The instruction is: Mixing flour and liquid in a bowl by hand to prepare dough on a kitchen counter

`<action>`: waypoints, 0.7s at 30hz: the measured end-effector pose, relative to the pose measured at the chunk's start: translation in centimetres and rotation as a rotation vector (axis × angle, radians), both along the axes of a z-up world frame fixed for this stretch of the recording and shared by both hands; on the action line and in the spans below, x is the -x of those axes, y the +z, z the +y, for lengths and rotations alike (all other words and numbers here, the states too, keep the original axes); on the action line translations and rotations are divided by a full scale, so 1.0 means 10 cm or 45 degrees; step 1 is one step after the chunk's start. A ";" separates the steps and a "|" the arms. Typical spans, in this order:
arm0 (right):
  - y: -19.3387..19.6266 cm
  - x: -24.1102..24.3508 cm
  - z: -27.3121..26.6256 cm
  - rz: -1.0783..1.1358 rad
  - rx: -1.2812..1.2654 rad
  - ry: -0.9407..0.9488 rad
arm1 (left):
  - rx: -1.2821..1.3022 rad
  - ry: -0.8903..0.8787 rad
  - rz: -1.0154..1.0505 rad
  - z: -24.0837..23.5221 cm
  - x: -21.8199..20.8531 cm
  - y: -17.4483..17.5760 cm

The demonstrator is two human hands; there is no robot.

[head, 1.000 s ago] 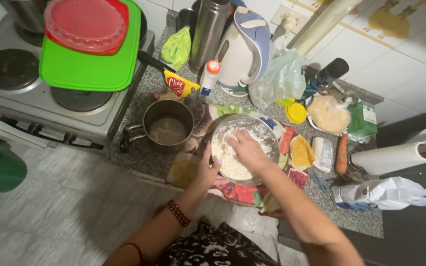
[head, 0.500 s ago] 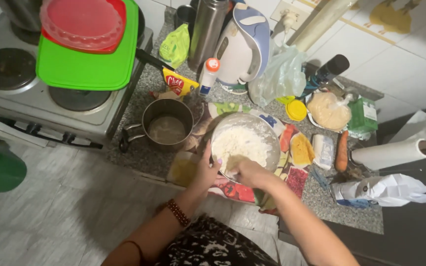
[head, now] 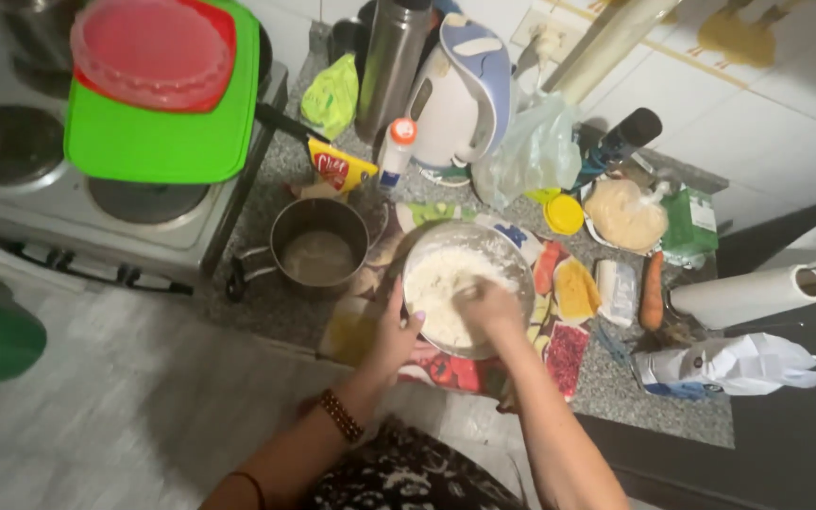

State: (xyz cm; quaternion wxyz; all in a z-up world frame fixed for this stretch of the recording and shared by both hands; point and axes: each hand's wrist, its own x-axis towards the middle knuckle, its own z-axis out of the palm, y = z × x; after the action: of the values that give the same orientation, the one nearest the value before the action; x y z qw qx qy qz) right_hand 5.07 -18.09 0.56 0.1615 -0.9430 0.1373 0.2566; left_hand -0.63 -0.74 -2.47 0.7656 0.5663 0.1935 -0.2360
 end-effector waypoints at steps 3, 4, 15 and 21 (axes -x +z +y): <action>-0.03 -0.18 -0.26 -0.084 0.250 -0.196 | 0.082 0.039 0.034 0.00 -0.05 0.09; 0.12 -0.13 -0.07 -0.027 0.198 -0.185 | 0.068 0.028 0.025 0.00 -0.03 0.11; -0.71 -0.64 0.31 -0.174 -0.027 0.068 | 0.119 0.024 0.127 0.03 -0.15 -0.03; -0.14 -0.15 0.25 -0.600 0.103 0.321 | 0.004 -0.026 0.031 0.07 -0.17 0.14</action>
State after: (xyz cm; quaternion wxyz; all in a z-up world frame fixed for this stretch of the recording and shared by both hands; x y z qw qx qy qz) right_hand 6.60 -15.62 -0.81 0.1178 -0.9921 -0.0122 0.0424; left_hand 1.12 -0.05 -1.07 0.7616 0.5641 0.1969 -0.2509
